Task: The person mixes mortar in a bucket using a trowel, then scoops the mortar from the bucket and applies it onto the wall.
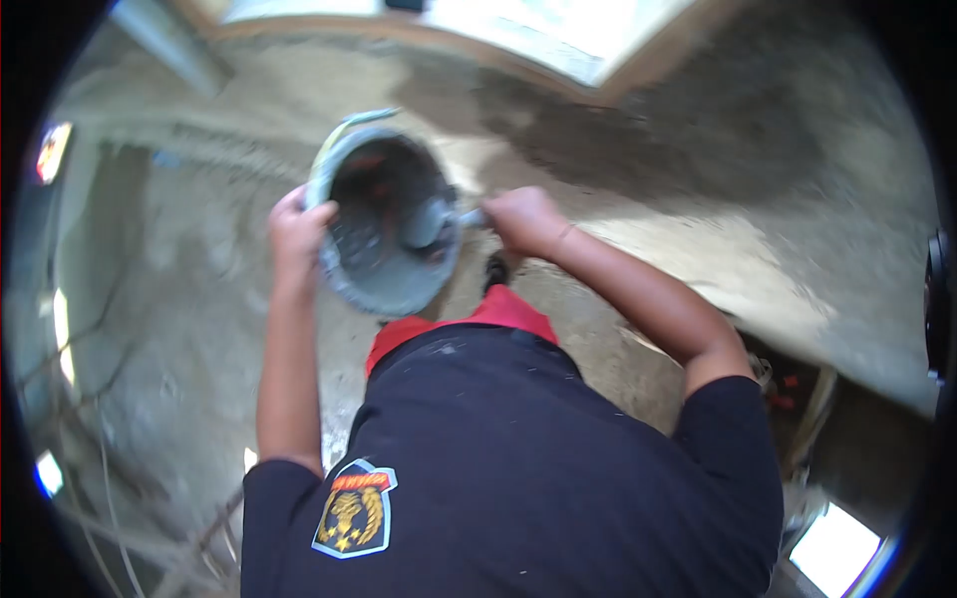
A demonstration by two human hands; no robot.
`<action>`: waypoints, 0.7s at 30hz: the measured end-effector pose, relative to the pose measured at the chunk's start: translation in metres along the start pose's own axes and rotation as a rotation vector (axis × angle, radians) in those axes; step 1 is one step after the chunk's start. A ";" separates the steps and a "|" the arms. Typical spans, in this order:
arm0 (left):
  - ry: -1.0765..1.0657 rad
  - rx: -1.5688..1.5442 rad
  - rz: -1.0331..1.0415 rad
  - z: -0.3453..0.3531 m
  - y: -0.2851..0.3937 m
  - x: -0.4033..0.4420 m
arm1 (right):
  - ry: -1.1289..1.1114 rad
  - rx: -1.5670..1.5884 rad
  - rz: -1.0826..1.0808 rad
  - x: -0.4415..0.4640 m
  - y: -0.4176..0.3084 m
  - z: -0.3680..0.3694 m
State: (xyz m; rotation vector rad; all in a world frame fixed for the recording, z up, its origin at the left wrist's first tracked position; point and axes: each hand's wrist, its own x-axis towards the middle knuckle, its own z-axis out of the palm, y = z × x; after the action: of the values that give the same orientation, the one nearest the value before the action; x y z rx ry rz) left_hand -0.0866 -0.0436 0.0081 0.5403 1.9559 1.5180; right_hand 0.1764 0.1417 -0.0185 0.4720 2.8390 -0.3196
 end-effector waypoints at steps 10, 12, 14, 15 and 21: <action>-0.010 -0.086 0.078 -0.009 0.023 0.003 | 0.223 -0.108 -0.220 0.039 -0.022 -0.028; -0.032 -0.063 0.066 -0.010 0.027 0.003 | 0.296 -0.110 -0.236 0.041 -0.018 -0.029; -0.029 -0.107 0.054 -0.009 0.026 0.005 | 0.303 -0.126 -0.218 0.042 -0.012 -0.031; -0.060 -0.107 0.071 -0.012 0.024 0.007 | 0.308 -0.145 -0.200 0.043 -0.010 -0.031; -0.121 -0.144 0.172 -0.017 0.022 0.007 | 0.310 -0.137 -0.267 0.040 -0.011 -0.024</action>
State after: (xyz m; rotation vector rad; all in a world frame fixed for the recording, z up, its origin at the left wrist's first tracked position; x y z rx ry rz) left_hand -0.1036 -0.0454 0.0311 0.7356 1.7299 1.6760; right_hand 0.1308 0.1493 -0.0053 0.1216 3.2047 -0.1038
